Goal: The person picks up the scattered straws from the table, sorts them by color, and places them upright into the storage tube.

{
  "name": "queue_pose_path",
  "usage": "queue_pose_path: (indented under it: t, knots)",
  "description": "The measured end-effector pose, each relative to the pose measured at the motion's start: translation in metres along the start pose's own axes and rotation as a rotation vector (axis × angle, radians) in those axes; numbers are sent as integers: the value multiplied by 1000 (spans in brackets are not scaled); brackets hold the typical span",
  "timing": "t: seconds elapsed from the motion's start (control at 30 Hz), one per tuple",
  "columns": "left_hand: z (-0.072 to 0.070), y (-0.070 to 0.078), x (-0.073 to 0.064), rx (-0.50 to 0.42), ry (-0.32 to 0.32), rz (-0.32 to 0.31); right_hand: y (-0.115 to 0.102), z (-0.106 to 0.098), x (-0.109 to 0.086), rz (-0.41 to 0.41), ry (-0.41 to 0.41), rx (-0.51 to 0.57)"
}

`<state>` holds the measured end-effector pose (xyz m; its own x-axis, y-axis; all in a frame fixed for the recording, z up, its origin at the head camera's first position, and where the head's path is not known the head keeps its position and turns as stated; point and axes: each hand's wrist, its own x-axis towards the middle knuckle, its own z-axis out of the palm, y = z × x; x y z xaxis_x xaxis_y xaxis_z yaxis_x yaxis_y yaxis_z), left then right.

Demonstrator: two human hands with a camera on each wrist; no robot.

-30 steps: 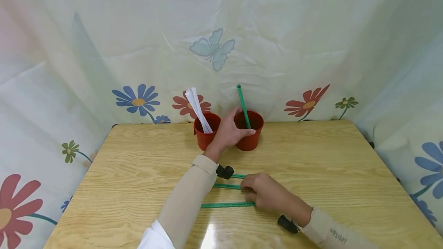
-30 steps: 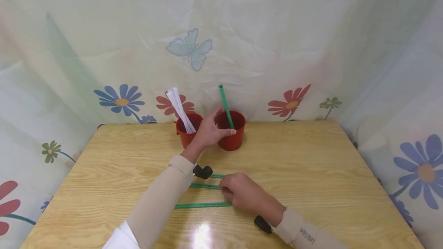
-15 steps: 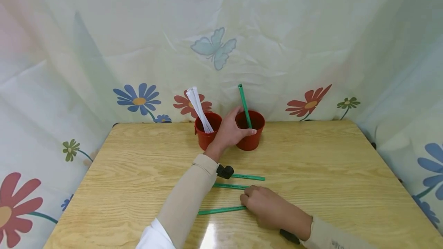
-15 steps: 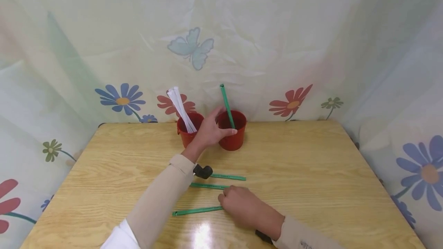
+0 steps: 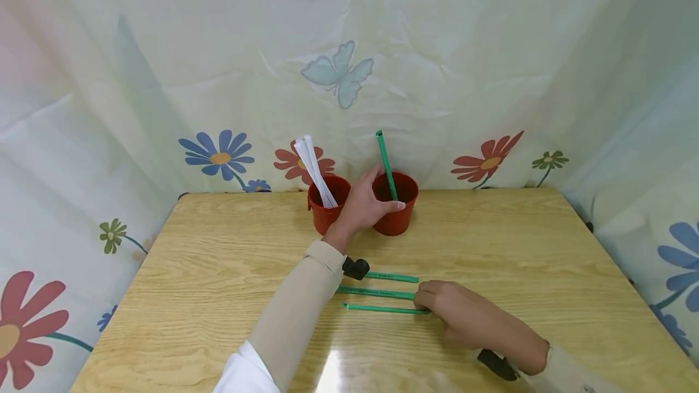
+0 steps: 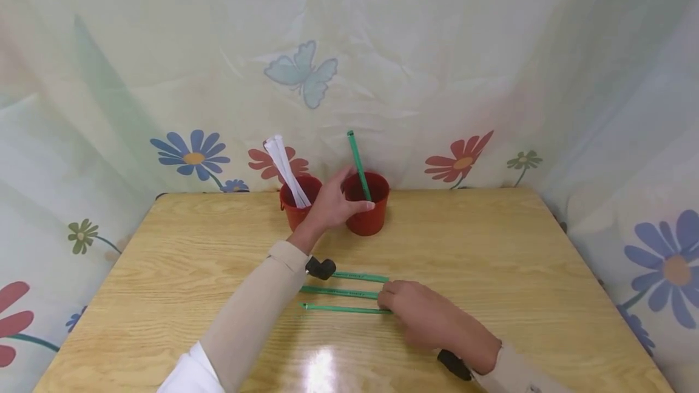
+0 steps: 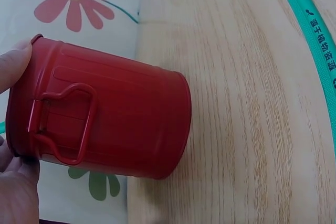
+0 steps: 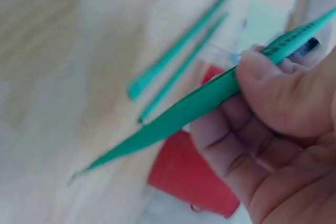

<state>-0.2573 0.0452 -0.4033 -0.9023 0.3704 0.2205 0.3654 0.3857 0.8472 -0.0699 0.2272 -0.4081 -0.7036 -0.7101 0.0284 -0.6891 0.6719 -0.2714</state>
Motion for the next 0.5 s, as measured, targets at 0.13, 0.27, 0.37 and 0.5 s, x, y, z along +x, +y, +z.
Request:
queue_pose_path:
  t: [0.13,0.27,0.37,0.5]
  knots:
    - [1,0,2,8,-2,5,7,-12,-3,-49,166,121]
    - [2,0,2,1,12,12,10,-24,1,-90,316,191]
    - [2,0,-1,-9,14,6,12,-34,5,-87,392,245]
    - [3,1,-3,-22,29,10,17,-50,15,-52,500,278]
